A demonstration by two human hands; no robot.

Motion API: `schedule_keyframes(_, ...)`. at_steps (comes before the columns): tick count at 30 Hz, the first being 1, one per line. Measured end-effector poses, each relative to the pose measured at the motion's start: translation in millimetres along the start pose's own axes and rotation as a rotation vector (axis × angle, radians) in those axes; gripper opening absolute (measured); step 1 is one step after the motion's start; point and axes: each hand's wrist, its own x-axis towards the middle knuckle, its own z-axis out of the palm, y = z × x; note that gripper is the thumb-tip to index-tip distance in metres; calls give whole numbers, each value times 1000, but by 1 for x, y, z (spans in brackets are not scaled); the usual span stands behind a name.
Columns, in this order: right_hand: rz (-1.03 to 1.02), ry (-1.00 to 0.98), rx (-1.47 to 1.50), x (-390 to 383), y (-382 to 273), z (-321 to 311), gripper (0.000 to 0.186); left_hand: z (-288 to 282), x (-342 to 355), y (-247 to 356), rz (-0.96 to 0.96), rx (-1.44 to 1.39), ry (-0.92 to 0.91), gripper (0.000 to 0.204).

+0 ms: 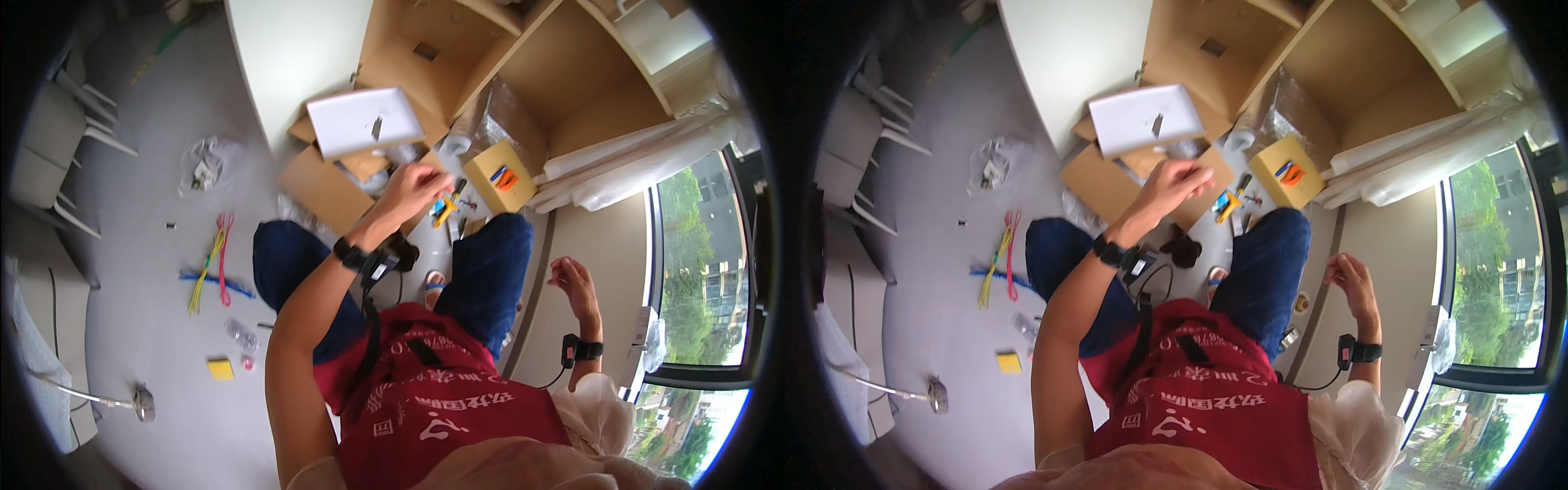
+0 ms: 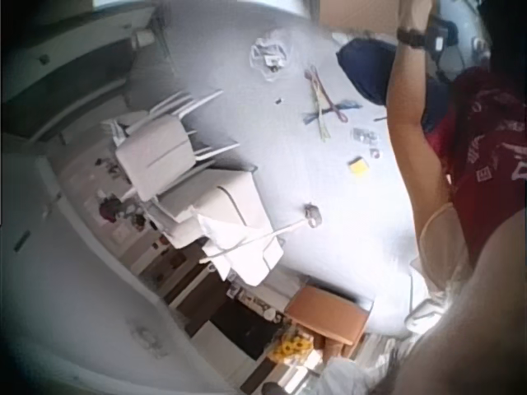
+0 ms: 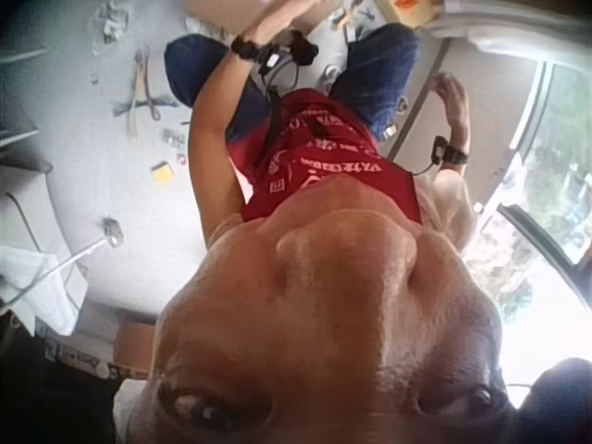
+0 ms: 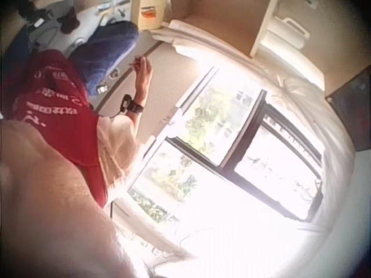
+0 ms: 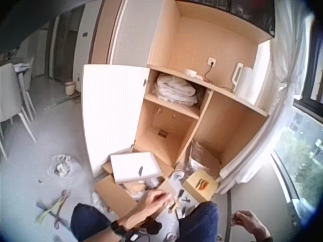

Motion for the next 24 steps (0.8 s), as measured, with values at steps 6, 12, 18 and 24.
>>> schedule_keyframes(6, -109, -122, 44, 53, -71, 63, 33, -23, -10, 0, -128, 17, 54, 29)
schedule_keyframes(12, -330, -502, -27, 114, -129, 98, 34, -21, 6, 6, -111, -63, 78, 29)
schedule_keyframes(18, -396, -525, -10, 167, -129, 123, 29, -37, 5, -16, -99, -93, 198, 28)
schedule_keyframes(24, -206, -493, 180, 202, -82, 140, 27, -51, -6, 1, -49, -113, 179, 26)
